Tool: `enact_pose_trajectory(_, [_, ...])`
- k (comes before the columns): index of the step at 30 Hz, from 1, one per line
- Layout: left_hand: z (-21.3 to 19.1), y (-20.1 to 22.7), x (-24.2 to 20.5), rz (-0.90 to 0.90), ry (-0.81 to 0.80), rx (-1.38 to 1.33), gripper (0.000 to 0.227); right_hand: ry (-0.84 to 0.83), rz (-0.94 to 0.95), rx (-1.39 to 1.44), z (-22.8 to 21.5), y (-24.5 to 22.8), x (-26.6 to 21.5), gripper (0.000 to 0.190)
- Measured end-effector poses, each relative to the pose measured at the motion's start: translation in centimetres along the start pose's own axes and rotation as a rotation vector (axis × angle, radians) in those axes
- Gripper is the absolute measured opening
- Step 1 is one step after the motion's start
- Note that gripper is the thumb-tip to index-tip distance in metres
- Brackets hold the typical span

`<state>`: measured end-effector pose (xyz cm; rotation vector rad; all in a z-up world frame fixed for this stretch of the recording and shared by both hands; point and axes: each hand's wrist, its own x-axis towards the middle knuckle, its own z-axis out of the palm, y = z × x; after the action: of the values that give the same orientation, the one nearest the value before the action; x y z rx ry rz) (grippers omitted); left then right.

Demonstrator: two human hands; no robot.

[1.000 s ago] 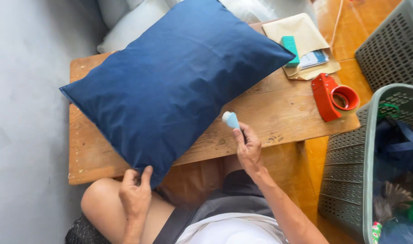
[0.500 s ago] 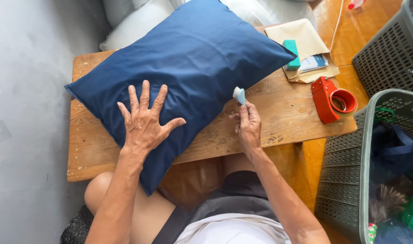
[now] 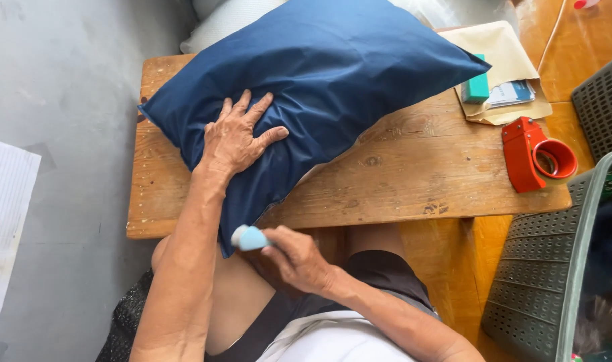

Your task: The person uses a small brush to scrub the surface of a blue fabric bag placed on a wooden table. They work along the edges, seams, and handles, repeatedly brushing the same areas.

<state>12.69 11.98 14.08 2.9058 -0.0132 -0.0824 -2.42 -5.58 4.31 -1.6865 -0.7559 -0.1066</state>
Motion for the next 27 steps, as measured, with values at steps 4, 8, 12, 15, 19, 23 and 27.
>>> enact_pose_trajectory(4, [0.2,-0.4,-0.2,-0.007,-0.011,0.006,0.076,-0.051,-0.006,0.010,1.6,1.6,-0.4,0.014])
enact_pose_trajectory(8, [0.7,-0.8,0.2,0.007,0.022,-0.014,0.077,0.292,0.250,-0.135,-2.6,5.7,0.9,0.009])
enact_pose_trajectory(12, [-0.1,-0.3,0.3,0.006,-0.008,-0.042,0.077,0.317,0.183,-0.105,-4.2,4.0,1.7,0.011])
enact_pose_trajectory(15, [-0.6,-0.3,0.0,-0.003,-0.023,-0.067,0.078,0.108,0.107,-0.173,-1.6,4.4,0.4,0.011])
enact_pose_trajectory(19, [0.3,-1.0,0.4,-0.005,-0.022,-0.075,0.078,0.324,0.155,-0.252,-6.0,7.6,1.3,0.009])
enact_pose_trajectory(23, [-1.7,1.0,-0.8,-0.017,-0.064,-0.068,0.087,0.661,0.287,-0.180,-11.2,9.6,1.0,0.009])
enact_pose_trajectory(27, [-3.6,3.4,-2.1,0.009,-0.169,-0.008,0.142,0.606,0.273,-0.092,-10.8,9.0,0.1,0.010])
